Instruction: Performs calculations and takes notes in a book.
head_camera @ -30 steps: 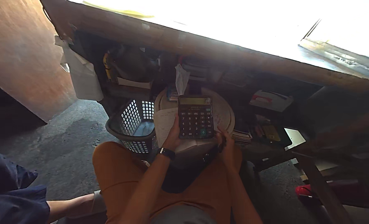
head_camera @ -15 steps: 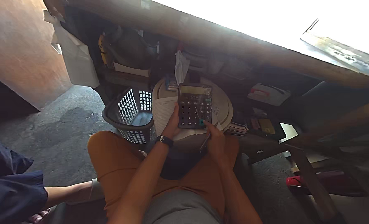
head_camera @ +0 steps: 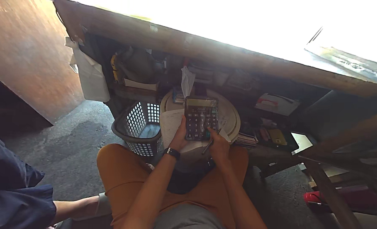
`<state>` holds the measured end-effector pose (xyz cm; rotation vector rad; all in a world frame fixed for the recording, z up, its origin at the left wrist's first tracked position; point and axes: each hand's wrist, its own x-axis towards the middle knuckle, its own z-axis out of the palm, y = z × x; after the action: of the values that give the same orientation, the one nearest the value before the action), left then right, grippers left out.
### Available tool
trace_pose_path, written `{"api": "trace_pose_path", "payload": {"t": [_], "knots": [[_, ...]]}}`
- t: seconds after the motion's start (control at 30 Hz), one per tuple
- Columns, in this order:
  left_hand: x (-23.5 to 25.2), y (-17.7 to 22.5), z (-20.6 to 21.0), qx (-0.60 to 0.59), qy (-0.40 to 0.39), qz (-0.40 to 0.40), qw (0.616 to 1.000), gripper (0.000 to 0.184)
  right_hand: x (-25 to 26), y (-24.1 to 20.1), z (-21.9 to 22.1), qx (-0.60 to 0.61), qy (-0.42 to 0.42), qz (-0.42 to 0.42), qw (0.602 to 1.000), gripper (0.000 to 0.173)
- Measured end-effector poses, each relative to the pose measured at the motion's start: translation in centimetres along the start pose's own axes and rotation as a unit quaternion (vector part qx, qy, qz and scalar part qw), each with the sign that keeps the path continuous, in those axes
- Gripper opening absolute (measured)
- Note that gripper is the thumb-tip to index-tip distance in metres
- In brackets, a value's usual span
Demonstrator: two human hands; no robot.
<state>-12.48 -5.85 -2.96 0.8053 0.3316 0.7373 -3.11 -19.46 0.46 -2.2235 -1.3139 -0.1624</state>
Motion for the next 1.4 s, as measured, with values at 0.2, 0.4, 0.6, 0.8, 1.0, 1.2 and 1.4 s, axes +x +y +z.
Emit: {"api": "trace_pose_path", "payload": {"t": [0.2, 0.4, 0.6, 0.8, 1.0, 1.2, 1.4], "knots": [[-0.3, 0.0, 0.1, 0.008, 0.01, 0.001, 1.0, 0.067, -0.4, 0.1, 0.5, 0.001, -0.016, 0.01, 1.0, 0.044], [0.1, 0.3, 0.8, 0.015, 0.028, 0.002, 0.999, 0.066, 0.2, -0.7, -0.6, 0.009, -0.068, 0.054, 0.996, 0.049], [0.2, -0.1, 0.0, -0.012, -0.001, 0.016, 1.0, 0.062, 0.5, -1.1, -1.2, -0.014, -0.122, 0.068, 0.99, 0.051], [0.2, 0.0, 0.0, -0.017, -0.001, 0.021, 1.0, 0.06, 0.3, -1.0, -0.5, -0.001, -0.096, 0.064, 0.993, 0.051], [0.4, -0.3, -0.2, -0.026, -0.006, 0.017, 0.999, 0.058, 0.4, -0.8, -0.2, 0.01, -0.075, 0.067, 0.995, 0.048], [0.2, 0.2, 0.2, 0.044, 0.018, 0.001, 0.999, 0.07, 0.7, -1.6, -1.4, 0.022, -0.106, 0.067, 0.992, 0.047], [0.1, -0.1, 0.5, 0.037, -0.005, 0.02, 0.999, 0.068, 0.1, -1.0, -0.9, 0.033, -0.087, 0.071, 0.993, 0.046]]}}
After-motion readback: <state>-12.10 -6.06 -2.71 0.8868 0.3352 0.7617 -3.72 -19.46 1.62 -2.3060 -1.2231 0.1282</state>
